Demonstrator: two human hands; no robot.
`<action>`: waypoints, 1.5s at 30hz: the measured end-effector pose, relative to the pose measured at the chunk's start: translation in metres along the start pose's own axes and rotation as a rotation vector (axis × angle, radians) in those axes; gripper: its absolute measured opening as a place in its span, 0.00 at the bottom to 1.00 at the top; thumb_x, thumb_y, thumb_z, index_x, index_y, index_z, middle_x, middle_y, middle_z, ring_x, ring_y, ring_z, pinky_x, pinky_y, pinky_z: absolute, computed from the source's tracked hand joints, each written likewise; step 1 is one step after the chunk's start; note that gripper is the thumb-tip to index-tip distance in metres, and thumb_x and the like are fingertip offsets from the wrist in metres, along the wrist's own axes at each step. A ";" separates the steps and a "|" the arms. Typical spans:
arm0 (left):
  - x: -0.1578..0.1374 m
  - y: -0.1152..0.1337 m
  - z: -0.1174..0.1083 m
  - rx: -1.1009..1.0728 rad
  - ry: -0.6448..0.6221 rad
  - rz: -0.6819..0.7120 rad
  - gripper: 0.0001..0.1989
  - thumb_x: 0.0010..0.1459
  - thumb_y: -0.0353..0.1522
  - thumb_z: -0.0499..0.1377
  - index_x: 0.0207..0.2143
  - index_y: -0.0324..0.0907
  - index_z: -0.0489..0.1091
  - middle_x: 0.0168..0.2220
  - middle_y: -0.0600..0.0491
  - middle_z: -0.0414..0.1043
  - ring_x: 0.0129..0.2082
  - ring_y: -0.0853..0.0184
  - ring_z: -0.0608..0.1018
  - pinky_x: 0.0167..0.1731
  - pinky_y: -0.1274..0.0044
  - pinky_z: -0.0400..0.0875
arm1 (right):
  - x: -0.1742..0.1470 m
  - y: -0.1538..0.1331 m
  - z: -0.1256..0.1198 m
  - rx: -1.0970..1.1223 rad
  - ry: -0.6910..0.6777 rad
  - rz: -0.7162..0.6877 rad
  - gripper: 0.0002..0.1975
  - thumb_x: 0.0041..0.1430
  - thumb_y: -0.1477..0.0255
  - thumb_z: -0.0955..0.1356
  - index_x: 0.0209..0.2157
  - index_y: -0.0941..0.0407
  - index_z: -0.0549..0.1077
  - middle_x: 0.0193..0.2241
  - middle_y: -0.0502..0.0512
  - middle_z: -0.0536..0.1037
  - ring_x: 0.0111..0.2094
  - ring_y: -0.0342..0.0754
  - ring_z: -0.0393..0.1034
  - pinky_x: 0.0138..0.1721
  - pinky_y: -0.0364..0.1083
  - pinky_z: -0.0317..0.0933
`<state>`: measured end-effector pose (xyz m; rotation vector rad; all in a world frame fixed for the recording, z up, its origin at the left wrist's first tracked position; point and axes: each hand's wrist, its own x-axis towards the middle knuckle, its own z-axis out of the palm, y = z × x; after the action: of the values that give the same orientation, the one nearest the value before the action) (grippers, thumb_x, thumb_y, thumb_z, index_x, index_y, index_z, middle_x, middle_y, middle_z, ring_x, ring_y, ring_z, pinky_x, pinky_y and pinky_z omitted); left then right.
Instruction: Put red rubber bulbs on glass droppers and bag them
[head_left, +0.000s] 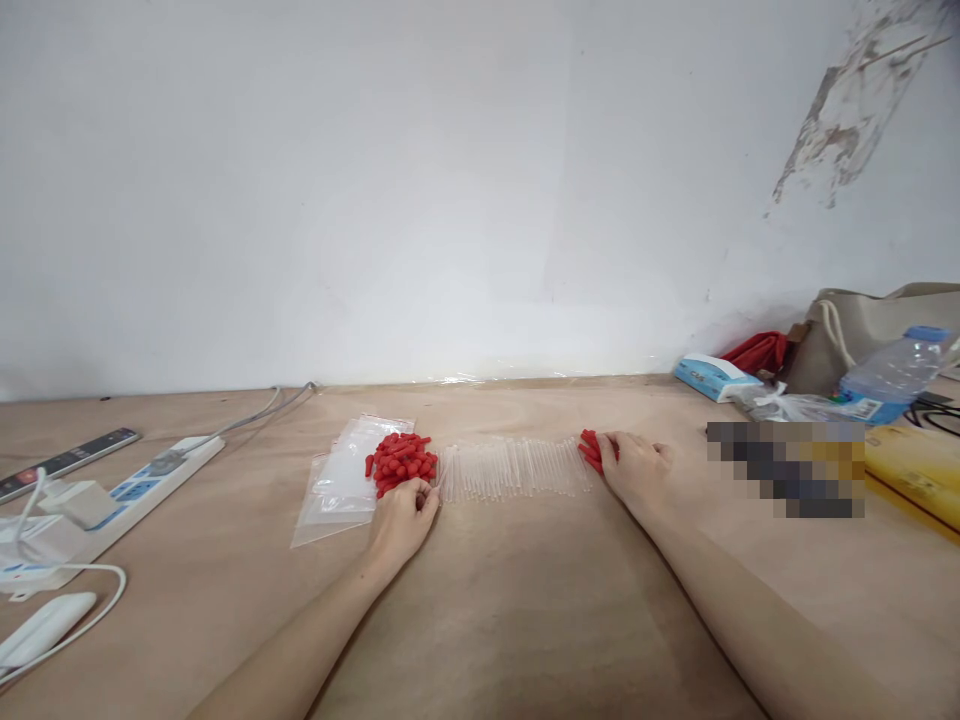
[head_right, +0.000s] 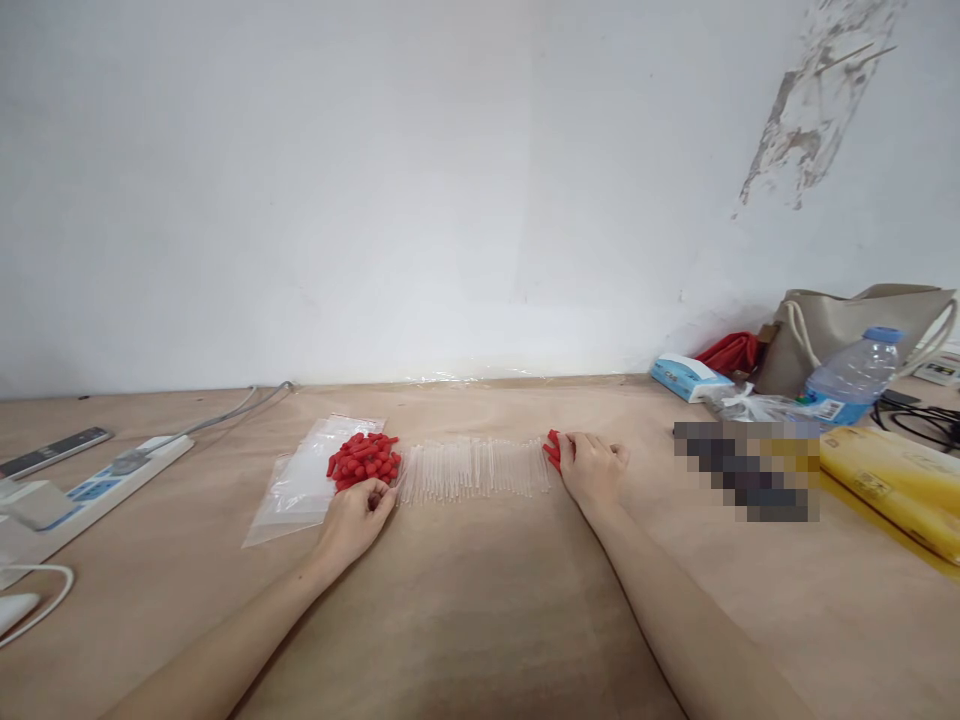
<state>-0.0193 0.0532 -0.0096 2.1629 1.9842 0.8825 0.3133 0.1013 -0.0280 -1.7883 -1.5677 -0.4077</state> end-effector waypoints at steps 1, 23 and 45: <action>0.000 -0.001 0.001 -0.004 0.007 0.005 0.11 0.54 0.35 0.50 0.22 0.41 0.64 0.22 0.55 0.69 0.22 0.69 0.71 0.24 0.79 0.58 | 0.000 0.000 0.000 0.029 0.017 0.005 0.21 0.59 0.62 0.54 0.30 0.57 0.73 0.30 0.58 0.76 0.34 0.50 0.66 0.43 0.52 0.43; -0.017 0.013 -0.011 0.051 -0.092 0.538 0.08 0.57 0.37 0.51 0.33 0.42 0.66 0.31 0.52 0.66 0.32 0.64 0.69 0.32 0.74 0.62 | -0.047 -0.068 -0.033 0.697 -0.267 -0.442 0.13 0.56 0.75 0.58 0.43 0.53 0.66 0.31 0.55 0.68 0.32 0.47 0.63 0.34 0.48 0.61; -0.017 0.040 0.008 -0.197 -0.122 0.437 0.08 0.60 0.33 0.48 0.29 0.41 0.62 0.29 0.54 0.68 0.31 0.67 0.69 0.34 0.73 0.59 | -0.055 -0.081 -0.032 0.879 -0.510 -0.313 0.07 0.52 0.71 0.65 0.34 0.54 0.73 0.30 0.52 0.76 0.31 0.44 0.69 0.32 0.44 0.64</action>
<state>0.0207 0.0333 -0.0056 2.5007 1.3266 0.9193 0.2308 0.0398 -0.0173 -0.9887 -1.9478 0.5836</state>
